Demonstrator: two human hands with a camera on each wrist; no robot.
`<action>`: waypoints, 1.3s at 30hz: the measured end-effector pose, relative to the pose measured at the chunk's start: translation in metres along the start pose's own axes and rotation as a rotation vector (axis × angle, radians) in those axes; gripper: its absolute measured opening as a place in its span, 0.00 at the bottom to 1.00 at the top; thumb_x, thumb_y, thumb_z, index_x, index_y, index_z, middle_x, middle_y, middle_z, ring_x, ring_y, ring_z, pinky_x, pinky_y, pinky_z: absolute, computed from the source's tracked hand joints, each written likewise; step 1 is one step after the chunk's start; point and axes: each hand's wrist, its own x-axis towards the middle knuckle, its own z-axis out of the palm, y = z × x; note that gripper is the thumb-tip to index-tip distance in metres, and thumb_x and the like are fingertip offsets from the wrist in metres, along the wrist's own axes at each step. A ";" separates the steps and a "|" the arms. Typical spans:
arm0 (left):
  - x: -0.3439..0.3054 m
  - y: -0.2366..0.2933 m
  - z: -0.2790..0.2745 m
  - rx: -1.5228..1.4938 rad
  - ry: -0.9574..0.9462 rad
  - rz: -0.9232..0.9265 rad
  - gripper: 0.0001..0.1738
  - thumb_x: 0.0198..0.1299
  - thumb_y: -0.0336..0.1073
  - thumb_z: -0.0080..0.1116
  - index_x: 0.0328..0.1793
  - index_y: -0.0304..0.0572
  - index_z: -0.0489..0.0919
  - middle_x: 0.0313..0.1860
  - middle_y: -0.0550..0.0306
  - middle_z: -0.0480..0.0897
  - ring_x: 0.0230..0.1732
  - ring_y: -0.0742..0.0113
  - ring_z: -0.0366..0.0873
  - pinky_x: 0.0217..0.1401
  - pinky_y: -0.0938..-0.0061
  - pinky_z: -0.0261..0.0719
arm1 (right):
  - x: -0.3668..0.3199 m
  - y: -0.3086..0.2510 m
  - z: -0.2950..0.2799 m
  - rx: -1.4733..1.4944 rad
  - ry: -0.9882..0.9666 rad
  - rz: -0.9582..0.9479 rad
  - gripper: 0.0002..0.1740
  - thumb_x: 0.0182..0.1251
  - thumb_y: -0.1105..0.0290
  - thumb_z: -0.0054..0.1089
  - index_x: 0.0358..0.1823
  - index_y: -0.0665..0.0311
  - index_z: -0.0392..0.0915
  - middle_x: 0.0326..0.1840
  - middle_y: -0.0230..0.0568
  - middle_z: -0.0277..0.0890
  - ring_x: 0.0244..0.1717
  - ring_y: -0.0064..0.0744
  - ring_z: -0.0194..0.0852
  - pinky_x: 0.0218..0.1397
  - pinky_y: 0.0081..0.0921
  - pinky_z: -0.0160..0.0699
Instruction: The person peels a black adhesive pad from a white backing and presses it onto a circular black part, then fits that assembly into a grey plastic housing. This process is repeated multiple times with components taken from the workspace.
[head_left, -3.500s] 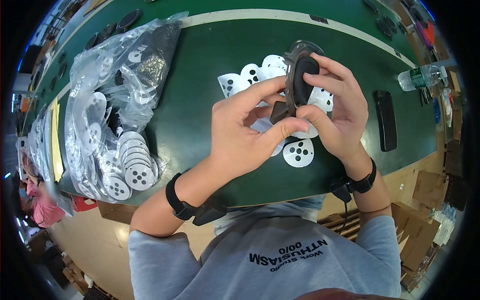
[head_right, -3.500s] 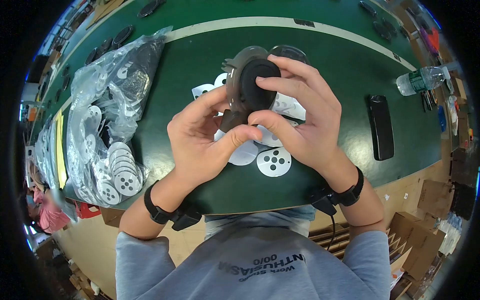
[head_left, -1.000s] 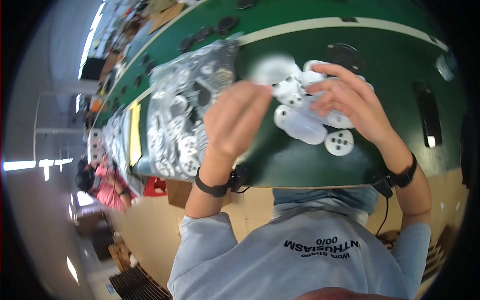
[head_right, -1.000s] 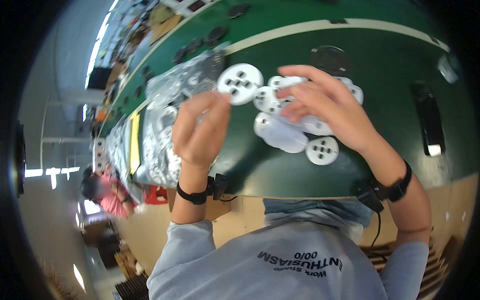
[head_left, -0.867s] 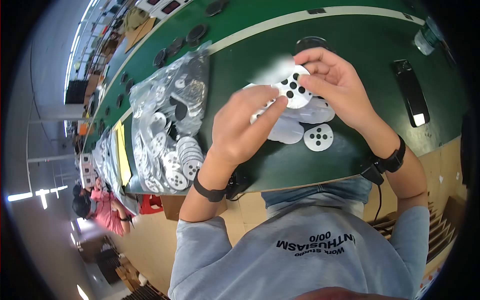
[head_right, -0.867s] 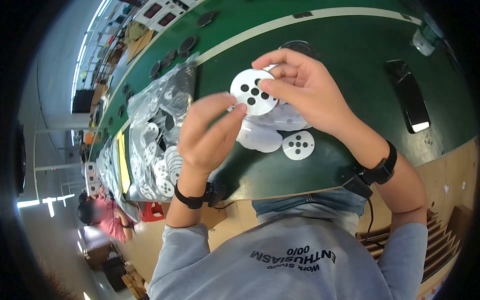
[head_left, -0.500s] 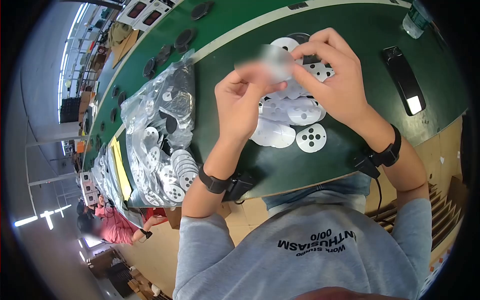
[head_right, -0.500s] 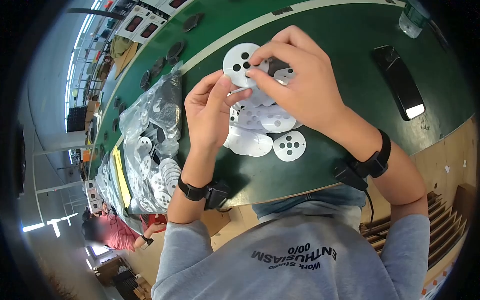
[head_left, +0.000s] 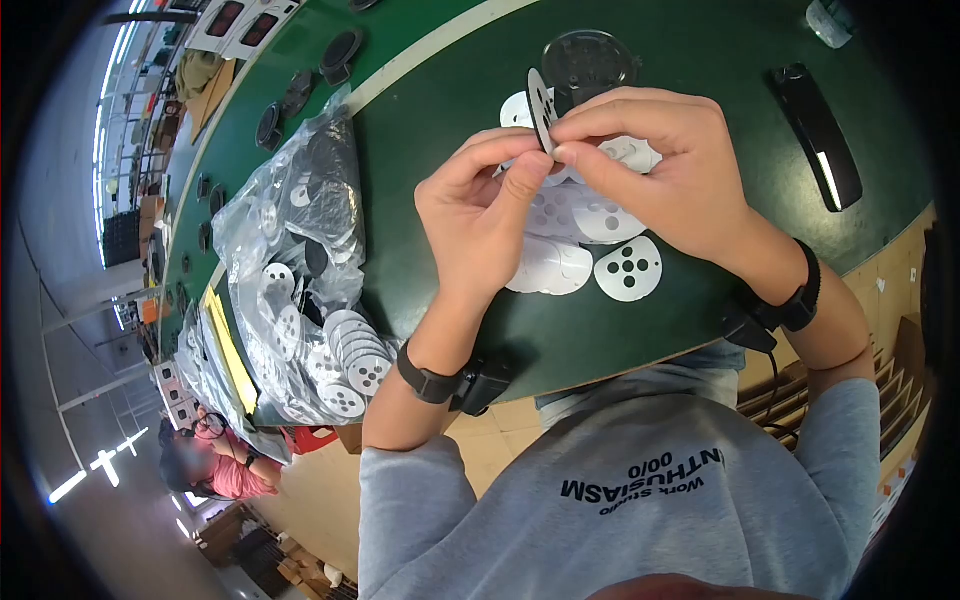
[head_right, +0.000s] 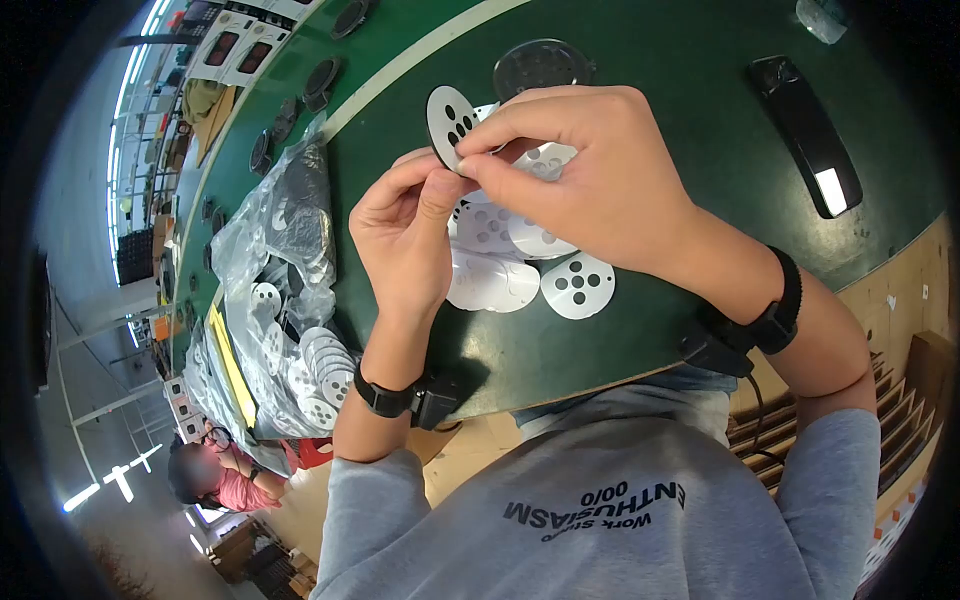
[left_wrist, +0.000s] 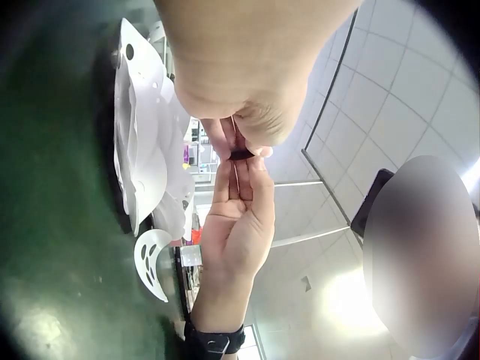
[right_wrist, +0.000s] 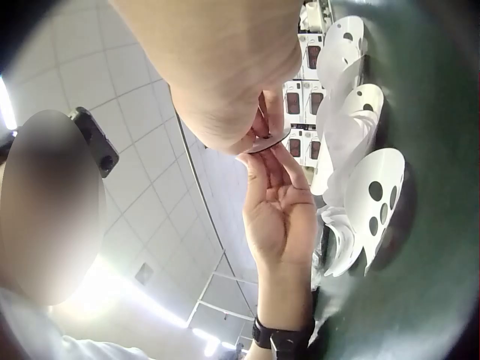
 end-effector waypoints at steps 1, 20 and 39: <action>0.000 0.000 0.000 0.009 -0.003 0.010 0.08 0.63 0.24 0.66 0.48 0.29 0.85 0.48 0.49 0.84 0.47 0.67 0.82 0.51 0.74 0.83 | 0.000 -0.001 0.000 -0.007 0.002 0.003 0.08 0.57 0.76 0.69 0.39 0.69 0.87 0.33 0.43 0.86 0.34 0.28 0.87 0.39 0.21 0.83; -0.002 0.004 0.005 0.206 -0.055 0.134 0.07 0.61 0.21 0.67 0.45 0.28 0.85 0.44 0.49 0.85 0.43 0.69 0.82 0.44 0.78 0.82 | -0.006 -0.002 0.001 -0.121 0.061 -0.025 0.05 0.50 0.75 0.69 0.29 0.67 0.83 0.27 0.40 0.84 0.28 0.29 0.86 0.34 0.20 0.81; -0.006 0.003 0.019 0.171 0.020 0.129 0.07 0.63 0.22 0.64 0.46 0.29 0.83 0.44 0.50 0.84 0.42 0.70 0.82 0.46 0.78 0.82 | -0.007 0.000 0.004 -0.197 0.111 -0.124 0.06 0.48 0.76 0.70 0.27 0.65 0.80 0.23 0.39 0.80 0.26 0.32 0.84 0.33 0.22 0.82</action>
